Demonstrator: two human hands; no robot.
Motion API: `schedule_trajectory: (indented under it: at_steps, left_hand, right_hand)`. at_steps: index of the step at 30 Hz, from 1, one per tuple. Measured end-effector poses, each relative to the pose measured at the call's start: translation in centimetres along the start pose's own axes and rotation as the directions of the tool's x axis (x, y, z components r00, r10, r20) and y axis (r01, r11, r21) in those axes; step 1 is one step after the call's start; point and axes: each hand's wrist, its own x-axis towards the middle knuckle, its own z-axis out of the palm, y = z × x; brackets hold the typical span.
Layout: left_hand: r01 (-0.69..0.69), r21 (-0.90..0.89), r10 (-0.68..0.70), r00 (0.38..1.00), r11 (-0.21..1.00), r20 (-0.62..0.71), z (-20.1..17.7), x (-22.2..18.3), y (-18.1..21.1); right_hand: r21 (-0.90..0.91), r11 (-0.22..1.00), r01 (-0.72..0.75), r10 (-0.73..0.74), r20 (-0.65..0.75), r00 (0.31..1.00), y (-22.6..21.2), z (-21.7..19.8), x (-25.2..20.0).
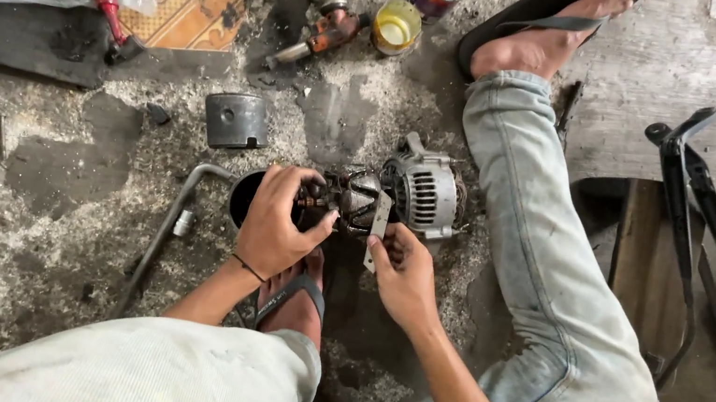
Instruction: Cleaning the internal components of an alternator by scraping them with a small metal tool.
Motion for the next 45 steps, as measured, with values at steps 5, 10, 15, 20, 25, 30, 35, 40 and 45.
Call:
schedule_trajectory:
  at_steps: [5, 10, 15, 20, 25, 30, 35, 40, 45]
  left_hand:
    - [0.001, -0.014, -0.001, 1.000, 1.000, 0.021, 0.4, -0.4, -0.9]
    - [-0.006, -0.020, 0.006, 1.000, 1.000, 0.019, 0.3, -0.2, -1.1]
    - [-0.040, -0.003, 0.040, 0.999, 0.999, 0.016, 0.6, -0.3, -1.6]
    - [-0.074, 0.020, 0.074, 0.997, 0.997, 0.006, 0.3, -0.2, -1.4]
    - [-0.110, 0.029, 0.110, 0.994, 0.993, 0.001, 0.1, -0.2, -1.0]
    - [-0.155, 0.084, 0.156, 0.988, 0.984, -0.005, 0.3, -0.6, -1.4]
    - [-0.194, 0.105, 0.195, 0.981, 0.975, 0.004, 0.8, -0.9, -1.9]
    - [-0.238, 0.047, 0.241, 0.968, 0.970, -0.075, 0.6, -0.6, -1.6]
    - [-0.274, 0.085, 0.282, 0.953, 0.958, -0.107, 1.0, -0.8, -2.2]
  right_hand:
    - [0.009, 1.000, -0.011, 0.011, 0.031, 0.999, -0.2, -0.4, -0.4]
    - [0.007, 1.000, -0.005, 0.005, 0.036, 0.999, 0.5, -0.7, -0.1]
    - [0.034, 0.999, 0.013, -0.015, 0.057, 0.998, 0.1, -0.6, -0.1]
    - [0.047, 0.999, 0.000, -0.002, 0.052, 0.999, 0.2, -0.4, 0.1]
    - [0.011, 1.000, -0.026, 0.026, 0.040, 0.999, 0.7, -0.7, 0.1]
    - [0.035, 0.999, -0.041, 0.041, 0.006, 0.999, 0.6, -0.7, 0.0]
    - [0.039, 0.998, -0.041, 0.041, -0.005, 0.999, 0.7, -0.8, 0.0]
    - [0.035, 0.999, -0.024, 0.023, 0.009, 1.000, 0.3, -0.5, 0.0]
    - [0.029, 1.000, -0.009, 0.009, 0.011, 1.000, 0.1, -0.5, -0.3]
